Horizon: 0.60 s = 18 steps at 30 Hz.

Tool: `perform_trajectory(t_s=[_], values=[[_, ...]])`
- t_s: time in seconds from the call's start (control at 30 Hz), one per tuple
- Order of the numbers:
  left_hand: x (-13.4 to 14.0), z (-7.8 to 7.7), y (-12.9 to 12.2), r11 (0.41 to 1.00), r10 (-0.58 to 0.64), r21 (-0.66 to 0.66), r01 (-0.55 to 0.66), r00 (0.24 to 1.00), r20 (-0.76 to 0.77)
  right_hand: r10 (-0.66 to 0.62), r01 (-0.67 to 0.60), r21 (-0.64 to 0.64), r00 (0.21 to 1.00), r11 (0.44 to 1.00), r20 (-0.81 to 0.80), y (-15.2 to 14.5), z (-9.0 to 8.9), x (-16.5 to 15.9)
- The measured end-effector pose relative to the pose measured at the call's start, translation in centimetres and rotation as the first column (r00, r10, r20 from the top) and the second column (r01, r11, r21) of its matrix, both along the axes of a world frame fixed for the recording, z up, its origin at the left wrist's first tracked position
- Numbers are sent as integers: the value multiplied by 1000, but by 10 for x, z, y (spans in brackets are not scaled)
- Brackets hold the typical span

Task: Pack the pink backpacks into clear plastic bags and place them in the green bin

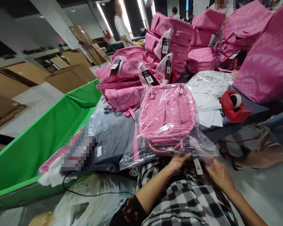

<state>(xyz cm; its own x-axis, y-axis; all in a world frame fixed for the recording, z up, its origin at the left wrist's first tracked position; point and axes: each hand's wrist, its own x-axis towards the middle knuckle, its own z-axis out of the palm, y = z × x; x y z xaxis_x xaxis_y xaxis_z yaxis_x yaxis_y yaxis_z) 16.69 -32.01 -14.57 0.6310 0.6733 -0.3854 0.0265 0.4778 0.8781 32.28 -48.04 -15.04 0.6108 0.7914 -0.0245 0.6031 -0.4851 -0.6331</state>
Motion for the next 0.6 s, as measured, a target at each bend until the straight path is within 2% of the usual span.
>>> perform_trajectory(t_s=[0.1,0.17,0.23,0.3,0.4,0.5,0.6], values=[[-2,0,-4,997,45,-61,-45,999,0,102,-90,60,963,994,-251,9,16,10],[-1,1,-7,991,70,-116,-63,995,64,140,-116,79,866,990,-480,16,28,11],[1,1,-12,981,91,-184,-68,988,122,131,-116,63,793,991,-596,21,36,12],[2,0,-16,965,99,-255,-58,984,150,128,-126,39,840,991,-528,24,37,13],[0,-3,-18,945,115,-320,-66,984,137,123,-107,83,968,991,-220,20,32,21],[-3,-9,-15,968,94,-241,-71,992,83,94,-89,203,995,975,-18,12,24,28],[-2,-14,-4,993,-2,-118,6,999,35,151,-151,153,989,977,12,10,15,33]])
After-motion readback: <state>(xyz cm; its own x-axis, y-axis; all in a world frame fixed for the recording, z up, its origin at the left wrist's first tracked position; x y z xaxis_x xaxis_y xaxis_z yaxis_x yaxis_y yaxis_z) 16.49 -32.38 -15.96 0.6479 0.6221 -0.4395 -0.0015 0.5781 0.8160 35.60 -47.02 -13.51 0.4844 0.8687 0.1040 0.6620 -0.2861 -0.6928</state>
